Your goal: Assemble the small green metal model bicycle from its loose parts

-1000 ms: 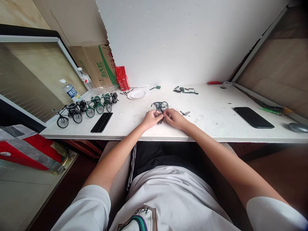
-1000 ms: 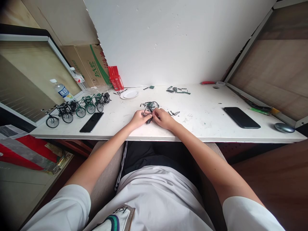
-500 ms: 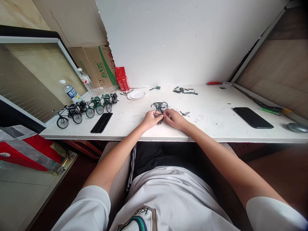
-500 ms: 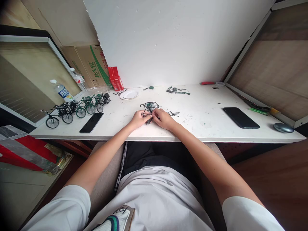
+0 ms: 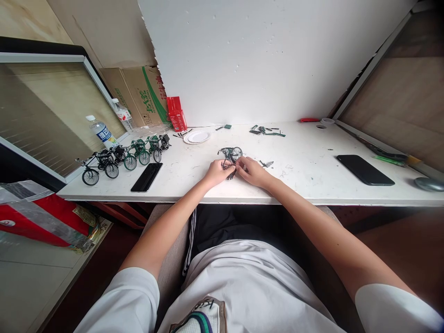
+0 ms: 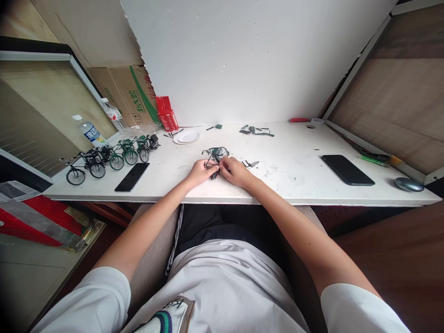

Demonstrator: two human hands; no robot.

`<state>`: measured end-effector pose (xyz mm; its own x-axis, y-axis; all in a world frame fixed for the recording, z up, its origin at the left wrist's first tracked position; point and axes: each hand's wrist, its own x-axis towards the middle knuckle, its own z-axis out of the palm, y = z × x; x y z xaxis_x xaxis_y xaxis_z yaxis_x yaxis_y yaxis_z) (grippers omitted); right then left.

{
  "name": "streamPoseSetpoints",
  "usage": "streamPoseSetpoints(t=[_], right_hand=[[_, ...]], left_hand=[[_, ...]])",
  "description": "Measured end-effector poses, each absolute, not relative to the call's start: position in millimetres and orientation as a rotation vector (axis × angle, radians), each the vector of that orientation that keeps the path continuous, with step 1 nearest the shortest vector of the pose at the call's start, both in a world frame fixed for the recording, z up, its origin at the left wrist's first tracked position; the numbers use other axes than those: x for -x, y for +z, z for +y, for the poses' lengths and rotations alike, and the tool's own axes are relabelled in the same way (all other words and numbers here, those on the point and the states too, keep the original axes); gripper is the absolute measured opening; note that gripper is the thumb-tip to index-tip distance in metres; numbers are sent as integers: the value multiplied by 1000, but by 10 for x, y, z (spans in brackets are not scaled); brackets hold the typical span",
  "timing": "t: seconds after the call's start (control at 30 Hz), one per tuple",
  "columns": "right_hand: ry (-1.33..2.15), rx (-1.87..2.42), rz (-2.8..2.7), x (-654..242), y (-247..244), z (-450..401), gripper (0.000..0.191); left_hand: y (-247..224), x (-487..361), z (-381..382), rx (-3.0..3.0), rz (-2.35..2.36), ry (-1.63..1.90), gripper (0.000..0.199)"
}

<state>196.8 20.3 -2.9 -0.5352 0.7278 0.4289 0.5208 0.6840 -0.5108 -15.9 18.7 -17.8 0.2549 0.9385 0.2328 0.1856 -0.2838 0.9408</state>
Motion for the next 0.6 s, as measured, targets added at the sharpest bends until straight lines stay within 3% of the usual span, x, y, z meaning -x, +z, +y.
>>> streamPoseSetpoints(t=[0.6], right_hand=[[442,952,-2263,-1967,-20,195,19]], left_hand=[[-164,164,168,-1676,1045,1098,27]])
